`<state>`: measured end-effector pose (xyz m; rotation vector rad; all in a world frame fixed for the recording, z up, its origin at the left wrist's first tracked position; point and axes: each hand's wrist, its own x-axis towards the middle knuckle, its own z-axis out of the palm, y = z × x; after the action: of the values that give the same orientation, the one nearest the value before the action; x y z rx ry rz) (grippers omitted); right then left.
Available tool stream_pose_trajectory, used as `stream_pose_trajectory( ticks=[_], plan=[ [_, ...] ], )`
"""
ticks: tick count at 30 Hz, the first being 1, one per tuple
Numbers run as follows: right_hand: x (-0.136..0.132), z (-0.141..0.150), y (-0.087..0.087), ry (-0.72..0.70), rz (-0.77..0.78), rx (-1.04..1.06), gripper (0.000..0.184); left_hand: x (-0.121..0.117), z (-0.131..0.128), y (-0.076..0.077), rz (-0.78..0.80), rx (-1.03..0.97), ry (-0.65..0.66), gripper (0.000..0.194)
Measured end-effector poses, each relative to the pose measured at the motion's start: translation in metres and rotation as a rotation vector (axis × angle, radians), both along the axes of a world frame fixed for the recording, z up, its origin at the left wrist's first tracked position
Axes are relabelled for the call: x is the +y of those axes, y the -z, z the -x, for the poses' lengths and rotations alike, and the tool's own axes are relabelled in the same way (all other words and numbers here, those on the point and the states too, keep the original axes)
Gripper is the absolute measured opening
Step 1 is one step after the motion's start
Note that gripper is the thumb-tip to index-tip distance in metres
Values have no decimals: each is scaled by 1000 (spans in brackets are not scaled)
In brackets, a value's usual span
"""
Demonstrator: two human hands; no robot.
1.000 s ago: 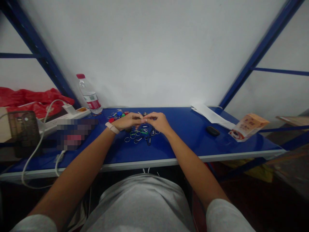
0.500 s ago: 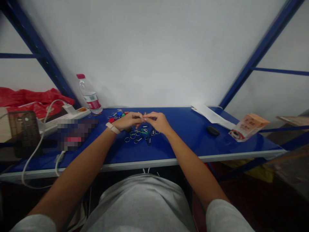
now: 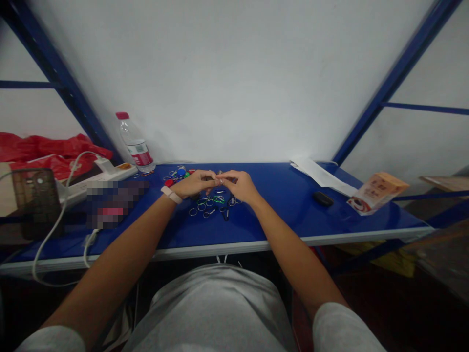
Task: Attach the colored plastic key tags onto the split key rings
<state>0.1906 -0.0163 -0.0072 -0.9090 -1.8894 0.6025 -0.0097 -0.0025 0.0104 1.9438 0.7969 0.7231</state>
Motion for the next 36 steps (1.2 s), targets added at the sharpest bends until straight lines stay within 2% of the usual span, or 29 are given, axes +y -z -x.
stream_pose_trajectory(
  ticks=[15,22,26,31,36],
  plan=[
    [0,1,2,32,-17,-45,19,5,0,5,-92,32,-30,25],
    [-9,7,0,23,-49,3,29,4,-3,1,-154,4,-224,12],
    [-10,8,1,21,-103,-84,26,5,-4,2,-214,-14,-249,10],
    [-9,8,1,39,-170,-158,13,7,-5,6,-259,0,-237,10],
    [-9,7,0,73,-194,-185,13,5,-4,4,-249,11,-252,10]
  ],
)
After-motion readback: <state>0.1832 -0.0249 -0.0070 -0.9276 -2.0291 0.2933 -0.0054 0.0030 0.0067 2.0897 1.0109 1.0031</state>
